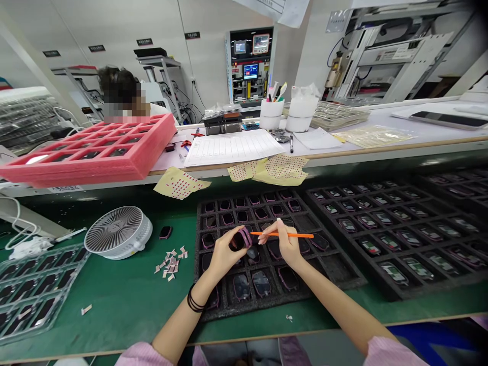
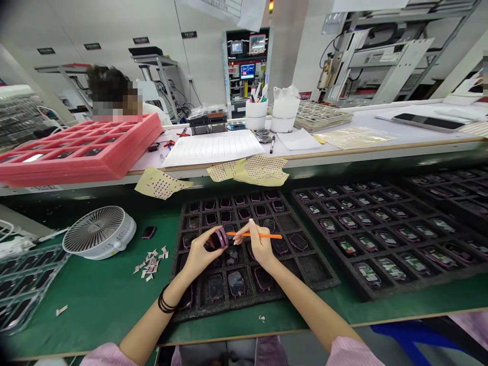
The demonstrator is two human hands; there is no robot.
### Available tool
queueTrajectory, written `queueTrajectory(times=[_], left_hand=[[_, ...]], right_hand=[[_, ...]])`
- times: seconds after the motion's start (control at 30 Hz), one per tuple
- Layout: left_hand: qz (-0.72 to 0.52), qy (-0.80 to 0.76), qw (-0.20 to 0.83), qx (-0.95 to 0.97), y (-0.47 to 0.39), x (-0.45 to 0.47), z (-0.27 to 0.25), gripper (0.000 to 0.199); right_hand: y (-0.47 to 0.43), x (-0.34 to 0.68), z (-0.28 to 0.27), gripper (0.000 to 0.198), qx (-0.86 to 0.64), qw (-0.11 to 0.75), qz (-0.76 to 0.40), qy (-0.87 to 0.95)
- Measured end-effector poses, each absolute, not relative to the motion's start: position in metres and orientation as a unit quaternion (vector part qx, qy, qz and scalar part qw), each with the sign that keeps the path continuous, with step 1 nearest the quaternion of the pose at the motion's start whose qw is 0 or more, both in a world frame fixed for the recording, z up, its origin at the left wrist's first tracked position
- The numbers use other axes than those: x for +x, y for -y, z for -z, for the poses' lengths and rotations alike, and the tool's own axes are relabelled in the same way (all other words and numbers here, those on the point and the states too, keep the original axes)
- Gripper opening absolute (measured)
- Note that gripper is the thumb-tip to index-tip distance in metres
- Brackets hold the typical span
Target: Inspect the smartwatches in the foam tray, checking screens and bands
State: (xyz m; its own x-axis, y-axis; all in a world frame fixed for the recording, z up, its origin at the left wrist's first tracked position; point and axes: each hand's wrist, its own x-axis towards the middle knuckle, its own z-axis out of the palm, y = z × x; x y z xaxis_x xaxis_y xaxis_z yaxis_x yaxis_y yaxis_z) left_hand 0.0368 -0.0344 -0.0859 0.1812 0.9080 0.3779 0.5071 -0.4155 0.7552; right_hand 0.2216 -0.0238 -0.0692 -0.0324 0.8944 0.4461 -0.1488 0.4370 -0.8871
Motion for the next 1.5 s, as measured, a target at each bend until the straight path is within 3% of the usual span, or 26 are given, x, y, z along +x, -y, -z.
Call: queueTrajectory(times=[1.5], left_hand=[[-0.422,-0.471,0.245,0.735,0.0375,0.0385,0.0826,0.054]], right_hand=[[0.0277,0.2189,0.0665,0.055,-0.313,0.587,-0.456,0.592]])
